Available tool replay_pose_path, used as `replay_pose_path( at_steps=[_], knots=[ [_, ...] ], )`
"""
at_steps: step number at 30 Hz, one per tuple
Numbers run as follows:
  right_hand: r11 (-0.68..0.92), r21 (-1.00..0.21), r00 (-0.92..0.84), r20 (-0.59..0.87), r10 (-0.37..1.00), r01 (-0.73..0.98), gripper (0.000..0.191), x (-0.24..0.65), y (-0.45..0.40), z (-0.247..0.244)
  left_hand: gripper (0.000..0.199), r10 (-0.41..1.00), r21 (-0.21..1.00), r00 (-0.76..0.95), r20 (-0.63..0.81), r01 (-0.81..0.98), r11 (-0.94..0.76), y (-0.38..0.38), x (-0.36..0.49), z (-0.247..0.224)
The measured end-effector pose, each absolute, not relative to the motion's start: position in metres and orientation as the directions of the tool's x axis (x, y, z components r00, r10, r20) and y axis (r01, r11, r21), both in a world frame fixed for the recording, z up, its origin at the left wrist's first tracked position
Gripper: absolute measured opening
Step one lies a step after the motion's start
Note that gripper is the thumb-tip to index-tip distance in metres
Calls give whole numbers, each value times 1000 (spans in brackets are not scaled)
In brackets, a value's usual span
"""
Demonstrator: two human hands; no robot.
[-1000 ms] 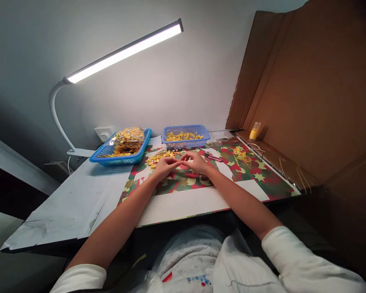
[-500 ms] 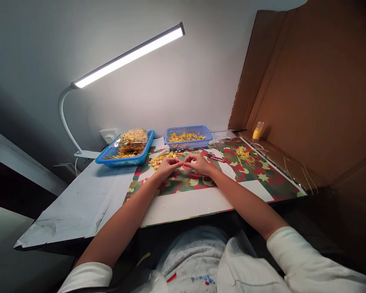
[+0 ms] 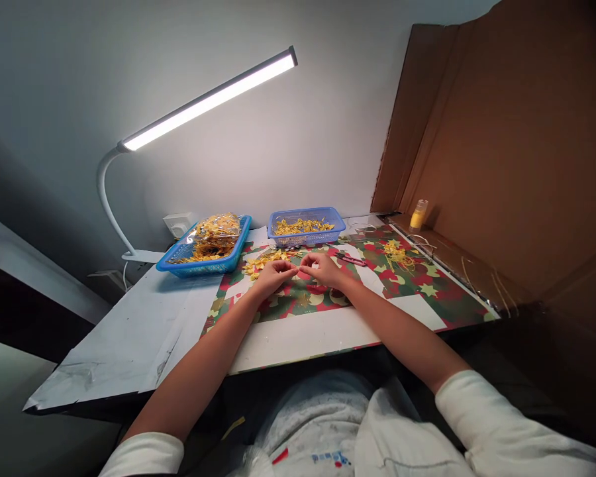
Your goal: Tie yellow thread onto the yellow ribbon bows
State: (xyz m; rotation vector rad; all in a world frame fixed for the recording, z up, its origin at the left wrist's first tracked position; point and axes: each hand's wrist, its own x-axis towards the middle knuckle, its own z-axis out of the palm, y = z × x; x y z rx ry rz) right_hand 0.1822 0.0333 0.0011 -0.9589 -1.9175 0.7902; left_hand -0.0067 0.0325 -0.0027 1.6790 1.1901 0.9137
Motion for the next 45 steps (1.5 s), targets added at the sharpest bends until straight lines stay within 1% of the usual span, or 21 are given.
replay_pose_path(
  at_steps=[5, 8, 14, 19, 27, 35, 39, 45],
  knots=[
    [495, -799, -356, 378, 855, 341, 16, 183, 32, 1, 38, 957, 923, 274, 95, 337, -188, 32, -6, -2],
    [509, -790, -365, 388, 846, 341, 11, 182, 30, 3, 37, 955, 918, 281, 96, 347, -194, 31, -6, -1],
    [596, -718, -336, 496, 800, 360, 9, 180, 27, 5, 31, 950, 905, 287, 120, 362, -224, 32, -5, -1],
    [620, -693, -329, 527, 784, 367, 11, 177, 25, 4, 26, 943, 889, 292, 159, 373, -265, 35, -5, -2],
    [651, -649, -332, 560, 759, 393, 12, 176, 25, 2, 25, 931, 866, 318, 181, 397, -304, 35, -5, -3],
    [704, -559, -363, 606, 708, 438, 12, 176, 26, 1, 28, 917, 869, 367, 158, 390, -306, 31, -4, -1],
    [711, -557, -372, 608, 701, 430, 12, 176, 27, 1, 29, 912, 872, 385, 142, 387, -300, 30, -4, 0],
    [694, -592, -379, 582, 719, 409, 10, 176, 27, 1, 31, 909, 880, 395, 129, 377, -289, 31, -5, -1]
  ],
)
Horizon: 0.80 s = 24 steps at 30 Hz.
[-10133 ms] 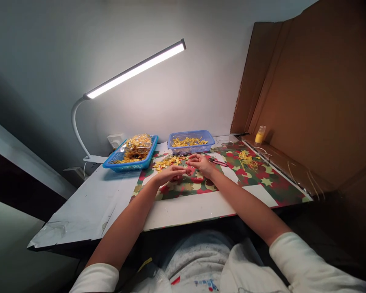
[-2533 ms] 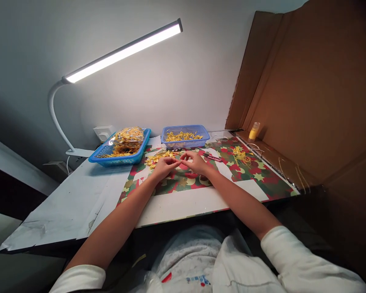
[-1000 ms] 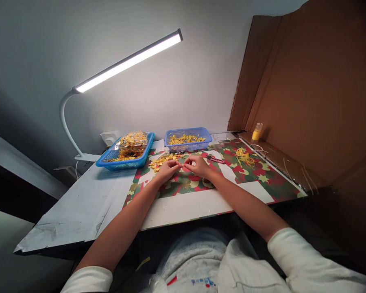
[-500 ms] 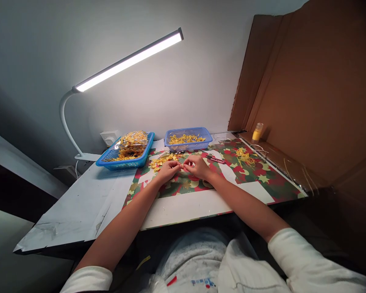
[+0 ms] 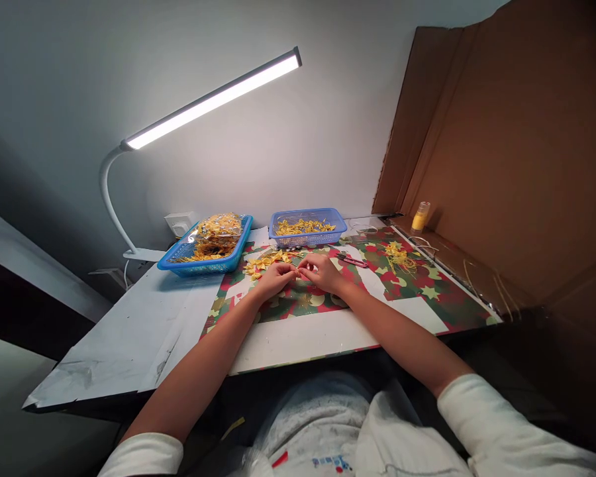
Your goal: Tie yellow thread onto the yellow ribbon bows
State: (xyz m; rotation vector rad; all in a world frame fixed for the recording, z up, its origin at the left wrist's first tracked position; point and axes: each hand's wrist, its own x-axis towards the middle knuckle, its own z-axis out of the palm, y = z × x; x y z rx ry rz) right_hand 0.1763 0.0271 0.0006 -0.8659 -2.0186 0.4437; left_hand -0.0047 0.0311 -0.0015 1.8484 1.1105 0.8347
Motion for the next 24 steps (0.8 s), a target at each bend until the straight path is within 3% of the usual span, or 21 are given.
replay_pose_path(
  at_steps=[8, 24],
  knots=[
    [639, -681, -383, 517, 765, 356, 7, 176, 28, 0, 29, 913, 900, 395, 100, 356, -252, 27, -4, 3],
    [616, -740, -505, 437, 744, 268, 6, 181, 28, 4, 34, 858, 923, 512, 42, 308, -229, 33, -14, -1]
  ],
)
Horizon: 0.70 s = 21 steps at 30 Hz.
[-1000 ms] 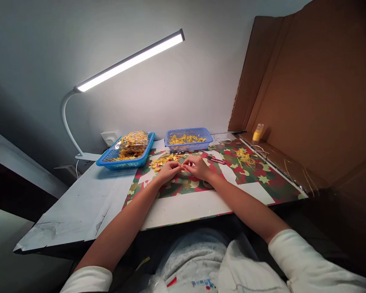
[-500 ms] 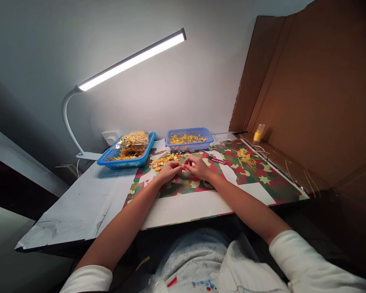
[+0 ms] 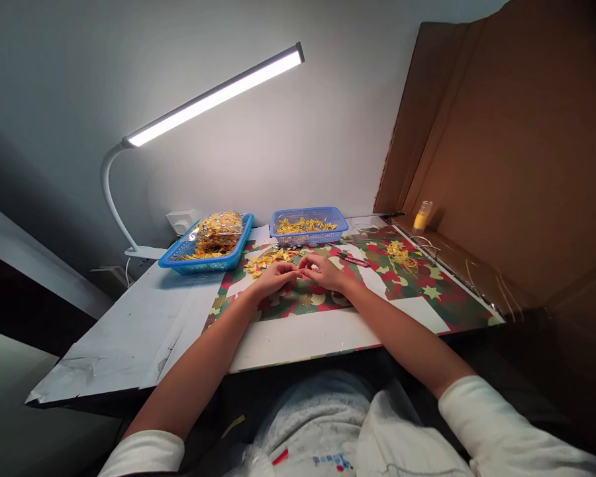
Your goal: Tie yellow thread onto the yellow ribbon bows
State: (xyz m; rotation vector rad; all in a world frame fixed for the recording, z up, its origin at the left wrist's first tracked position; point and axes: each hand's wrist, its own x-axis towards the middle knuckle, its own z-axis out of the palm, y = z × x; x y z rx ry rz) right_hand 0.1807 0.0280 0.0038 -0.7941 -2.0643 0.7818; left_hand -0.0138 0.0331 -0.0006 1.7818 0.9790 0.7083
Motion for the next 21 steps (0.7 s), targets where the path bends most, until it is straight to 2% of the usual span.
replay_pose_path(
  at_steps=[16, 21],
  knots=[
    [618, -741, -534, 421, 733, 264, 2, 183, 29, 0, 35, 830, 903, 557, 39, 336, -268, 38, -19, -5],
    [612, -750, -549, 412, 728, 249, 6, 182, 28, 3, 34, 823, 895, 567, 44, 343, -284, 39, -20, -6]
  ],
)
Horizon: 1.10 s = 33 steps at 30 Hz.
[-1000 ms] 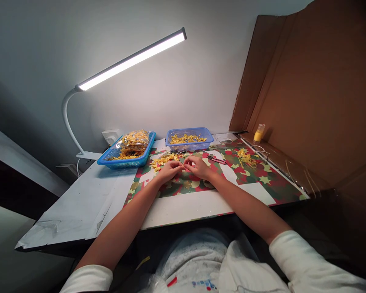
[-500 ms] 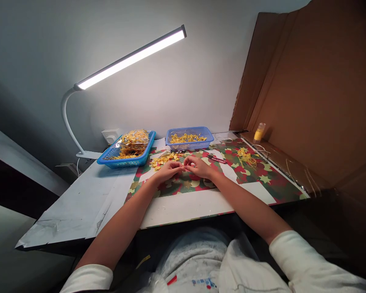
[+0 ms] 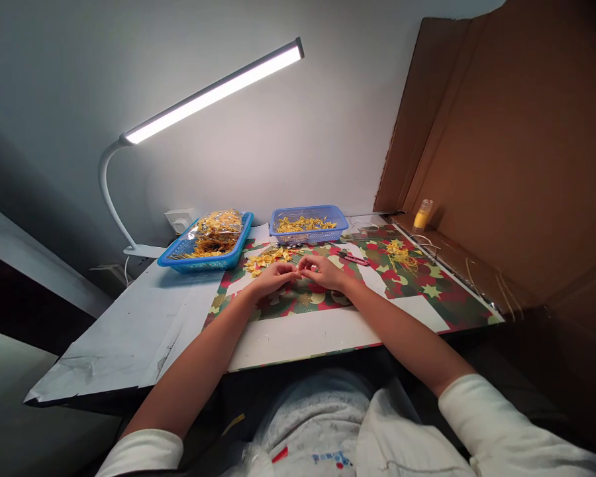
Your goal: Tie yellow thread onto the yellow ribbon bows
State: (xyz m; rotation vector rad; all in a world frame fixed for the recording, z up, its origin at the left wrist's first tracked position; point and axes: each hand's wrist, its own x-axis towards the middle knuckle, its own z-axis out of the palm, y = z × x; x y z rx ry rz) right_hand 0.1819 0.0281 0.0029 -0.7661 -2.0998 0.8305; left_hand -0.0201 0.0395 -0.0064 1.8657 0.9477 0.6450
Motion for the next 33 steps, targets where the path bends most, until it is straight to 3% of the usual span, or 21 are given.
replay_pose_path(
  at_steps=[33],
  knots=[
    [557, -794, -596, 329, 732, 246, 8, 185, 27, 6, 43, 776, 922, 626, -79, 341, -182, 31, -21, 5]
  ],
)
